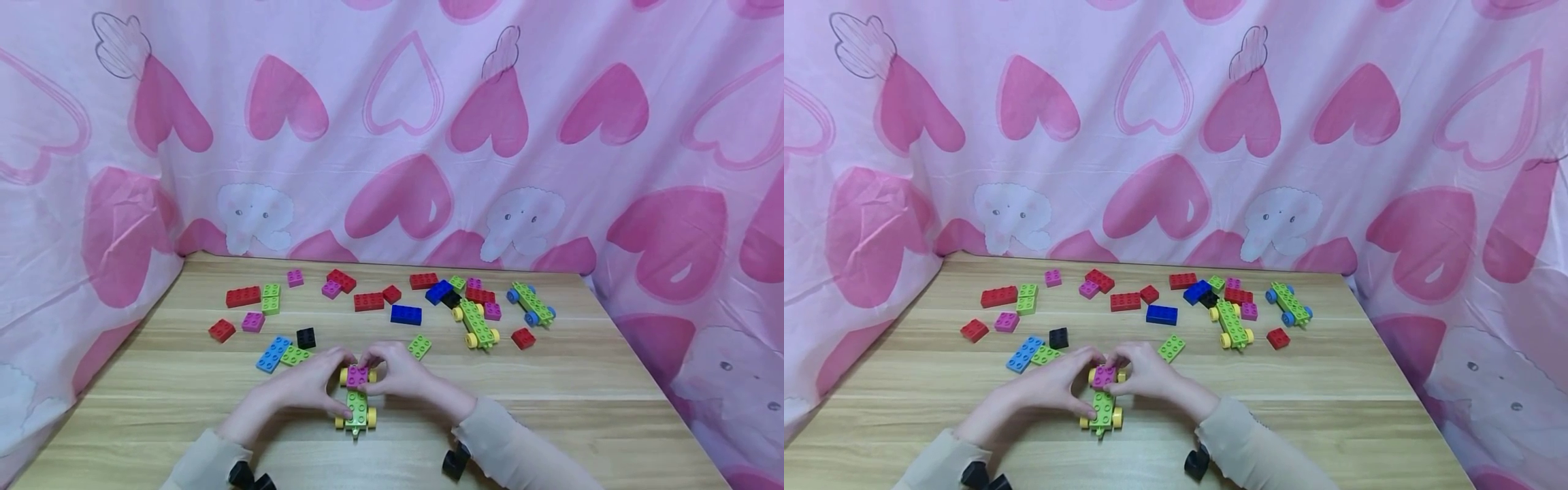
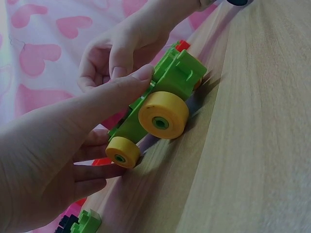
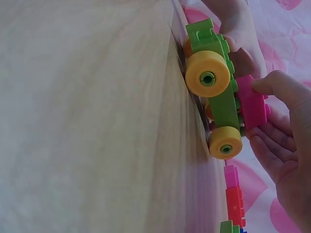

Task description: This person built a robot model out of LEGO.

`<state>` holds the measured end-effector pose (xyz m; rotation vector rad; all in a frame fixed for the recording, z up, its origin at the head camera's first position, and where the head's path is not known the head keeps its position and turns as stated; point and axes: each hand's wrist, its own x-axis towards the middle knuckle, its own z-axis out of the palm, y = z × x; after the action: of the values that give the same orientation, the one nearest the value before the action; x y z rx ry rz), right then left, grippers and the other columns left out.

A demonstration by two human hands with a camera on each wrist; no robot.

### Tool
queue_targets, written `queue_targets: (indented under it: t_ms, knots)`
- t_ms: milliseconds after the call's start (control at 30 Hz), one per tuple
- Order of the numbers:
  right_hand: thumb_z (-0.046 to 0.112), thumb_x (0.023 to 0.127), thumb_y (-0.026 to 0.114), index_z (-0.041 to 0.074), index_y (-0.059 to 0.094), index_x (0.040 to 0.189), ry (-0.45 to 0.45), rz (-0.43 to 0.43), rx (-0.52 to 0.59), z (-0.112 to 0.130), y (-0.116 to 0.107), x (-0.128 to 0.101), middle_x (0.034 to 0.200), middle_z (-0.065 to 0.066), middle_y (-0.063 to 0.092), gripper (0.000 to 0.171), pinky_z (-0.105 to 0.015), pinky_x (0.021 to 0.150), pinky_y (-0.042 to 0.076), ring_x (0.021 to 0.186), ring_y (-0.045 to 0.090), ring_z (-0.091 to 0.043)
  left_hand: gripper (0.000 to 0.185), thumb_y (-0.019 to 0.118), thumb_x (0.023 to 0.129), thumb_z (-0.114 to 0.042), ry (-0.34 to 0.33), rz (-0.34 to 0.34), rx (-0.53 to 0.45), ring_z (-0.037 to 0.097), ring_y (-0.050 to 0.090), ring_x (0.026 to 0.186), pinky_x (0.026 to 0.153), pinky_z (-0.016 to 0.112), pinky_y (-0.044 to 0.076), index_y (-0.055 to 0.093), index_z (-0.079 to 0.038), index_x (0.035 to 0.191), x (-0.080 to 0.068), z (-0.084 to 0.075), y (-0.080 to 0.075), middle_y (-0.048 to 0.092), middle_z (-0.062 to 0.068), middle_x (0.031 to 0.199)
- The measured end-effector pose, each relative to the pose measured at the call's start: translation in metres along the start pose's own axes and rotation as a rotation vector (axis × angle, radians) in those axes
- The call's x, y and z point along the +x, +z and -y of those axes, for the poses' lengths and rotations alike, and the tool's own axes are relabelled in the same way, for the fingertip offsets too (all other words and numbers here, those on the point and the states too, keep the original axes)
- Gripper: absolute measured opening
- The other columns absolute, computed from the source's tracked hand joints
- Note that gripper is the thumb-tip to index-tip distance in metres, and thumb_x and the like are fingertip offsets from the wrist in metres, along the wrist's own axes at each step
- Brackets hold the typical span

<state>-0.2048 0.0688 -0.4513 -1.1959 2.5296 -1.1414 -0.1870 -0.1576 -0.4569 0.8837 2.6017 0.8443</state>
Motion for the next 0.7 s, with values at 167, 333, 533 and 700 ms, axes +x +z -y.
queue_targets:
  t_ms: [167, 333, 533, 700]
  knots:
    - [0.014, 0.078, 0.08, 0.011, 0.069, 0.099, -0.008, 0.0, -0.02, -0.0013, 0.0005, -0.0003, 0.097, 0.001, 0.072, 0.024, -0.02, 0.088, 0.052, 0.094, 0.064, -0.005, 0.091, 0.08, 0.065, -0.063, 0.001, -0.003, 0.002, 0.023, 0.055, 0.123, 0.106, 0.047, 0.045, 0.051, -0.009, 0.132, 0.0003, 0.0002, 0.0002, 0.056, 0.004, 0.131]
    - [0.013, 0.078, 0.081, 0.011, 0.069, 0.098, 0.002, 0.002, -0.006, -0.0006, -0.0013, -0.0002, 0.096, 0.001, 0.072, 0.024, -0.02, 0.087, 0.052, 0.092, 0.064, -0.004, 0.091, 0.081, 0.064, -0.062, -0.014, 0.003, -0.005, 0.022, 0.054, 0.123, 0.106, 0.046, 0.045, 0.051, -0.011, 0.133, 0.0015, -0.0008, -0.0004, 0.056, 0.002, 0.131]
    - [0.015, 0.079, 0.081, 0.009, 0.071, 0.108, 0.032, 0.034, -0.043, 0.0036, -0.0043, 0.0013, 0.103, -0.001, 0.073, 0.031, -0.018, 0.085, 0.052, 0.094, 0.064, -0.005, 0.091, 0.081, 0.064, -0.063, -0.019, -0.001, -0.004, 0.021, 0.055, 0.122, 0.106, 0.046, 0.045, 0.051, -0.01, 0.132, 0.0016, -0.0017, -0.0011, 0.056, 0.002, 0.13]
    - [0.015, 0.078, 0.08, 0.009, 0.073, 0.11, 0.058, 0.043, -0.062, 0.0065, -0.0051, 0.0021, 0.105, -0.002, 0.073, 0.033, -0.017, 0.083, 0.051, 0.095, 0.065, -0.007, 0.091, 0.081, 0.064, -0.063, -0.023, 0.001, -0.009, 0.021, 0.055, 0.122, 0.106, 0.047, 0.045, 0.051, -0.011, 0.132, 0.001, -0.0027, -0.001, 0.056, 0.001, 0.13]
